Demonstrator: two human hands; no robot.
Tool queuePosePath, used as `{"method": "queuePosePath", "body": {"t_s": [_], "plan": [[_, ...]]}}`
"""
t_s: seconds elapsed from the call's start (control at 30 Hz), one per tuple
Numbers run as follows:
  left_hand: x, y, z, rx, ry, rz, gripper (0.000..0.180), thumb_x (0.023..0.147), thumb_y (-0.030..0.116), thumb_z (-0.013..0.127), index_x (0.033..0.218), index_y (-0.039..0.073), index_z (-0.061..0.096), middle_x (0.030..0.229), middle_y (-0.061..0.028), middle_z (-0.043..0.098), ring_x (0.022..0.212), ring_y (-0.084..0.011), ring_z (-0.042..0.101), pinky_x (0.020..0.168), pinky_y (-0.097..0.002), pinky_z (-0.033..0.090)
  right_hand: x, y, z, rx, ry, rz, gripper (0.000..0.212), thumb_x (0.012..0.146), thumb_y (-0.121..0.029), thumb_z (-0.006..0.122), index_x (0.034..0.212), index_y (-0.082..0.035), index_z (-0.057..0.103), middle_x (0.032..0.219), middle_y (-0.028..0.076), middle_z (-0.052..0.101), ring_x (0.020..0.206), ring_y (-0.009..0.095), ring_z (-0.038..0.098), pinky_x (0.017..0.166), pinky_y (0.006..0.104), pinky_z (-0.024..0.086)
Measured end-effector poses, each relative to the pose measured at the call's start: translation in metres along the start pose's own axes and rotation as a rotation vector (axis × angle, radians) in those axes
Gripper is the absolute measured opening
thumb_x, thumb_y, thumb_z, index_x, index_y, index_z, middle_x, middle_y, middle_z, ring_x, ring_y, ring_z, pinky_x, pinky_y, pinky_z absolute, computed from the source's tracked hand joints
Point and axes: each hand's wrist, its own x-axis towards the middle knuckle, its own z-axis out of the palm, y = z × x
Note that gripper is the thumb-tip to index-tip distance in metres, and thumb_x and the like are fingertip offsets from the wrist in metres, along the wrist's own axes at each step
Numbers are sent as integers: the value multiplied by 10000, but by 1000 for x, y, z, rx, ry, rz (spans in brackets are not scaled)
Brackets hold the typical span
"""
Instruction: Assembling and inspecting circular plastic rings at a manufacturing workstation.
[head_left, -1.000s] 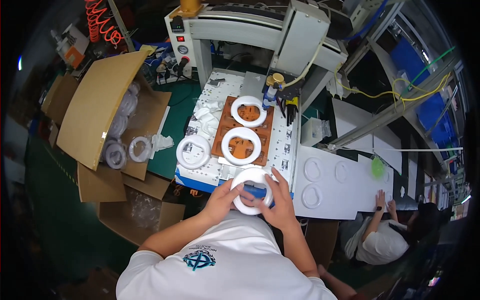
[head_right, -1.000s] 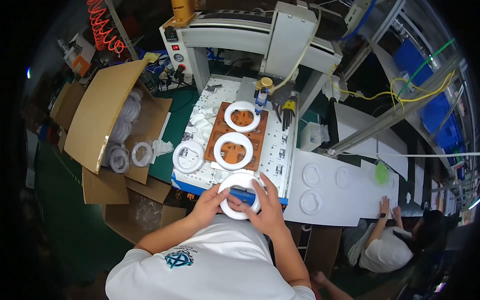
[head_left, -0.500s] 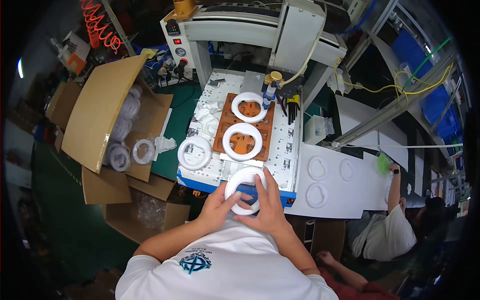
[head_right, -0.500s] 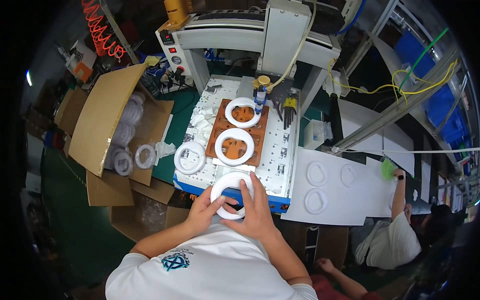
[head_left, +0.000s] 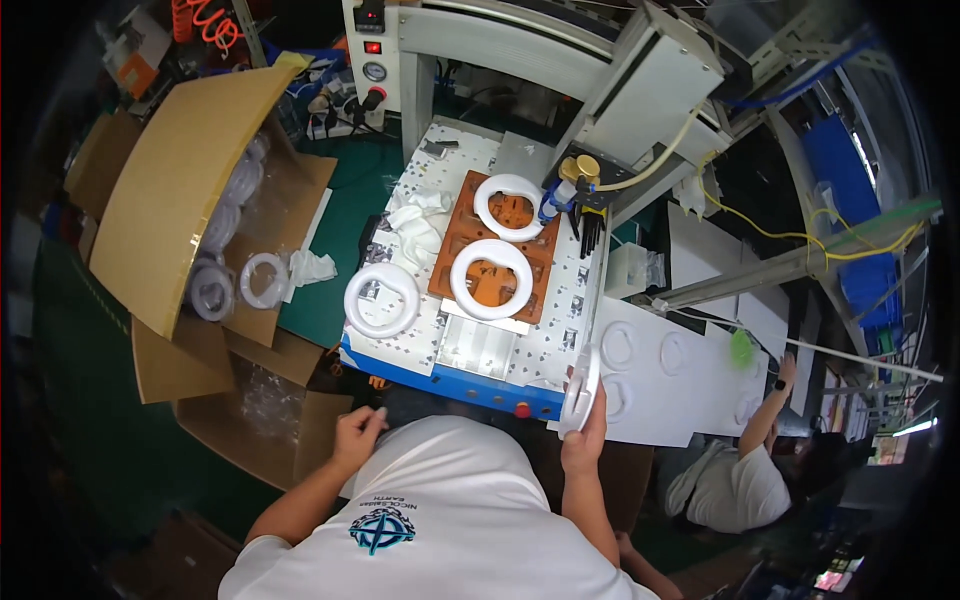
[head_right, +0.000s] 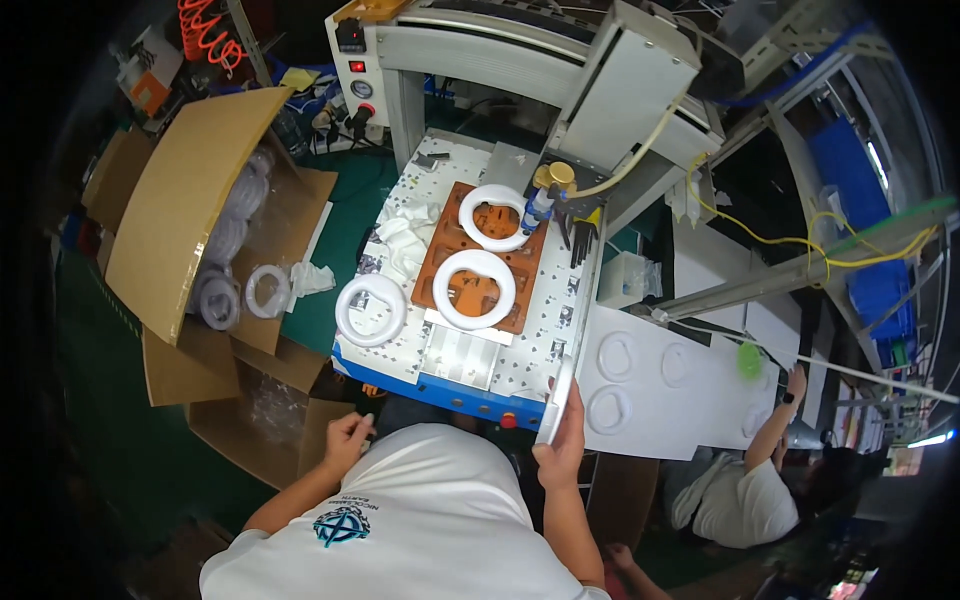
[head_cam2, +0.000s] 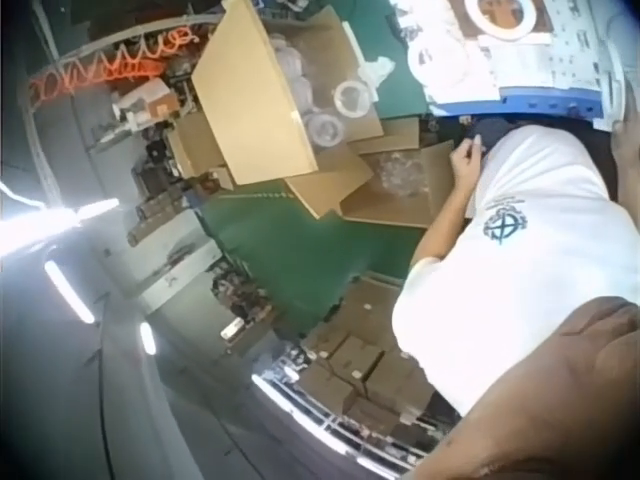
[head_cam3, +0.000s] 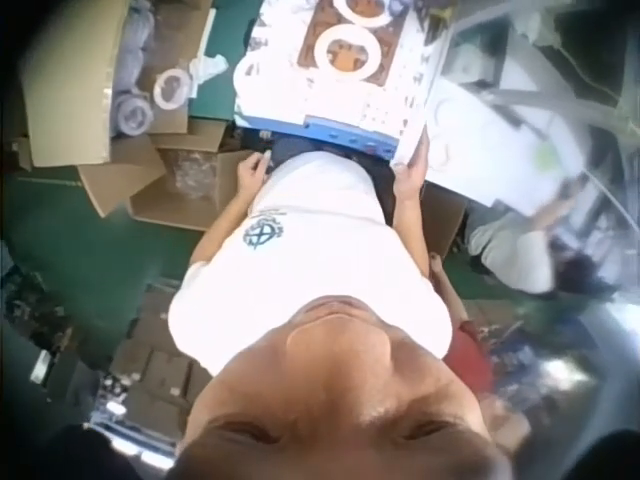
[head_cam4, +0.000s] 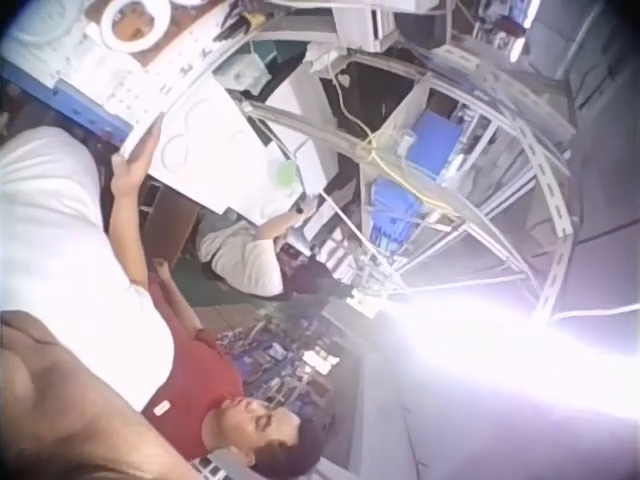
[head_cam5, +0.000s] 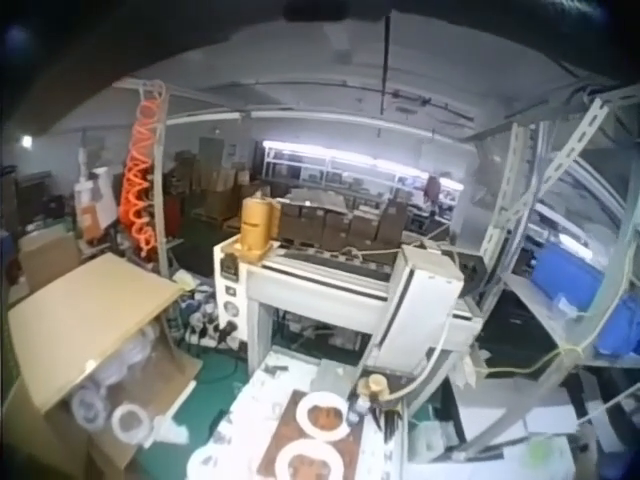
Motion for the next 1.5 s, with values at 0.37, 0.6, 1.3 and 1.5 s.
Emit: {"method": "queuePosePath", "body": {"t_s": [0.37, 0.6, 1.3, 1.5], "plan": [[-5, -284, 35, 513, -23, -1024, 453, 919, 450, 565, 1010, 48, 752, 1089, -244, 690, 1059, -396, 656, 930, -463, 512, 13, 10, 10, -17, 70, -11, 1203, 743, -646, 781, 1540, 40, 197, 1523, 186, 359, 1407, 280, 373, 1161, 400, 283], [51, -179, 72, 421, -150, -468, 440, 879, 436, 649, 1062, 47, 742, 1105, -205, 704, 1067, -373, 660, 944, -414, 508, -2, 22, 4, 29, -2, -47, 1179, 760, -595, 794, 1539, 48, 187, 1522, 199, 354, 1429, 293, 347, 1170, 400, 263], [27, -319, 25, 103, -444, 39, 316, 884, 312, 660, 1051, 59, 749, 1082, -210, 720, 1037, -314, 689, 884, -372, 524, -17, 23, -32, -227, -197, -161, 1049, 719, -290, 848, 1556, -57, 260, 1607, 212, 236, 1493, 352, 248, 1186, 431, 248], [34, -221, 50, 437, -318, -432, 298, 878, 259, 621, 1065, 60, 740, 1088, -195, 724, 1041, -313, 683, 884, -378, 522, -23, 40, -41, -137, -189, -147, 1046, 714, -244, 842, 1558, -53, 255, 1609, 200, 229, 1492, 324, 257, 1181, 417, 264]]}}
